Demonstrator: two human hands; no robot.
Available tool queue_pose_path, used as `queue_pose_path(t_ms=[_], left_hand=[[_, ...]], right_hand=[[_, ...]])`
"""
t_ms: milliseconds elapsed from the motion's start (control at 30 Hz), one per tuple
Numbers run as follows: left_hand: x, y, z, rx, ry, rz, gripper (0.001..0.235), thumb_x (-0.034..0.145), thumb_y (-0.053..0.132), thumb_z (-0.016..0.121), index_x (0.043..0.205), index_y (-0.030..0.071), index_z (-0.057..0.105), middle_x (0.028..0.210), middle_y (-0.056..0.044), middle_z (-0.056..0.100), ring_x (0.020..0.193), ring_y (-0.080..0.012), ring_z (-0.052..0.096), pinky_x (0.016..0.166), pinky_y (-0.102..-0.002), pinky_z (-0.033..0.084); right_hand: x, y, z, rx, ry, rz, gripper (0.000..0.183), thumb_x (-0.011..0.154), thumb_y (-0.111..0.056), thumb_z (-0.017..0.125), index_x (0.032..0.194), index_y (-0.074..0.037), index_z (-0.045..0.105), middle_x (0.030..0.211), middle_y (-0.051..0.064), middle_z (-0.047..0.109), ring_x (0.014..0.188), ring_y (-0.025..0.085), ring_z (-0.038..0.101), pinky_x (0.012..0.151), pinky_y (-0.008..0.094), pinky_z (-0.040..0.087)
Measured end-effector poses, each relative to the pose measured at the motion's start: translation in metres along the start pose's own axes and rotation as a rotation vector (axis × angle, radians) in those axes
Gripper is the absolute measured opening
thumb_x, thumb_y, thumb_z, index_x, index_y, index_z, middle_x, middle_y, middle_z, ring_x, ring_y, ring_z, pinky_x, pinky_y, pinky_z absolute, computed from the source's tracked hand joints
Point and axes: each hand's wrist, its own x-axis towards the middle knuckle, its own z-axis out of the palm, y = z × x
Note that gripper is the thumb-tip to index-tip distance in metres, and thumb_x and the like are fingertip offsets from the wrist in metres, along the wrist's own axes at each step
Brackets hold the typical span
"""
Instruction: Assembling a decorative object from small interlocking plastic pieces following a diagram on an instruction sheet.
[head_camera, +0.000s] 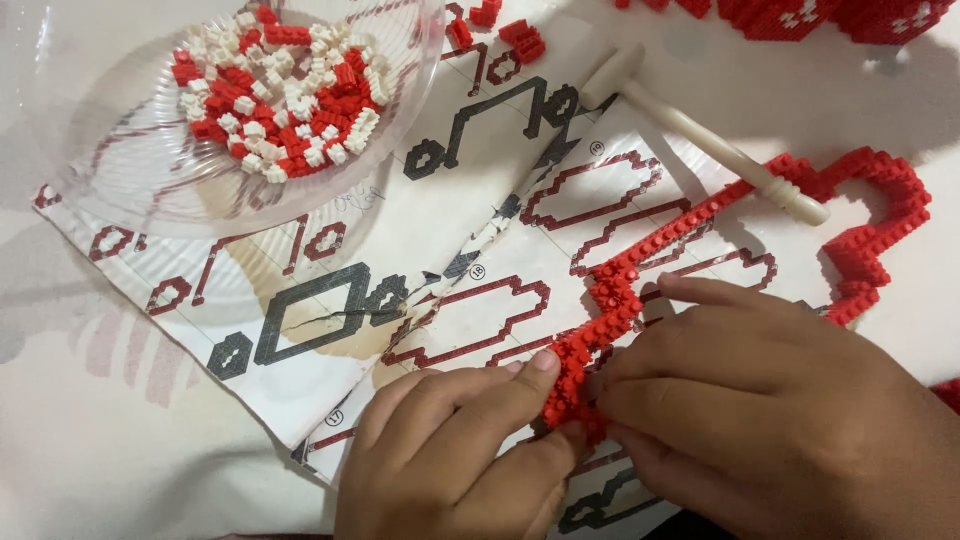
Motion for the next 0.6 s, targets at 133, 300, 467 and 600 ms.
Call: queue_pose_path(t_ms=[133, 300, 467, 600], left_hand=[[-0.002, 0.000, 0.001, 0.006, -0.005, -0.011, 0.015, 0.085, 0.015, 0.066, 0.073, 0.024, 0.067, 0.110, 0.001, 0.076, 0.085, -0.0192, 0.072, 0.073, -0.037, 0.053], [-0.002, -0.002, 0.002, 0.004, 0.025, 0.034, 0.010, 0.091, 0.019, 0.073, 0.083, 0.025, 0.071, 0.107, 0.000, 0.075, 0.081, -0.0193, 0.072, 0.069, -0.036, 0.053], [-0.003, -0.004, 0.003, 0.013, 0.032, 0.034, 0.011, 0.090, 0.019, 0.074, 0.086, 0.026, 0.068, 0.108, 0.001, 0.076, 0.082, -0.0184, 0.073, 0.071, -0.036, 0.053], [-0.003, -0.003, 0.003, 0.008, 0.025, 0.024, 0.010, 0.090, 0.019, 0.072, 0.087, 0.026, 0.066, 0.109, 0.001, 0.076, 0.083, -0.0186, 0.073, 0.070, -0.037, 0.053]], right_hand=[[-0.002, 0.000, 0.001, 0.013, -0.044, -0.002, 0.014, 0.087, -0.019, 0.071, 0.101, -0.017, 0.072, 0.105, -0.007, 0.072, 0.089, 0.011, 0.069, 0.106, 0.042, 0.050], [0.001, -0.007, 0.001, 0.156, 0.097, 0.111, 0.007, 0.083, -0.014, 0.071, 0.086, -0.013, 0.078, 0.095, -0.001, 0.078, 0.080, 0.011, 0.075, 0.104, 0.041, 0.060], [0.008, -0.011, 0.001, 0.144, 0.124, 0.148, 0.001, 0.081, -0.011, 0.074, 0.082, -0.011, 0.074, 0.089, -0.003, 0.078, 0.078, 0.012, 0.075, 0.101, 0.040, 0.062], [0.010, -0.009, -0.001, 0.199, 0.074, 0.153, 0.005, 0.084, -0.011, 0.072, 0.080, -0.015, 0.072, 0.086, -0.004, 0.077, 0.073, 0.014, 0.070, 0.098, 0.038, 0.058]])
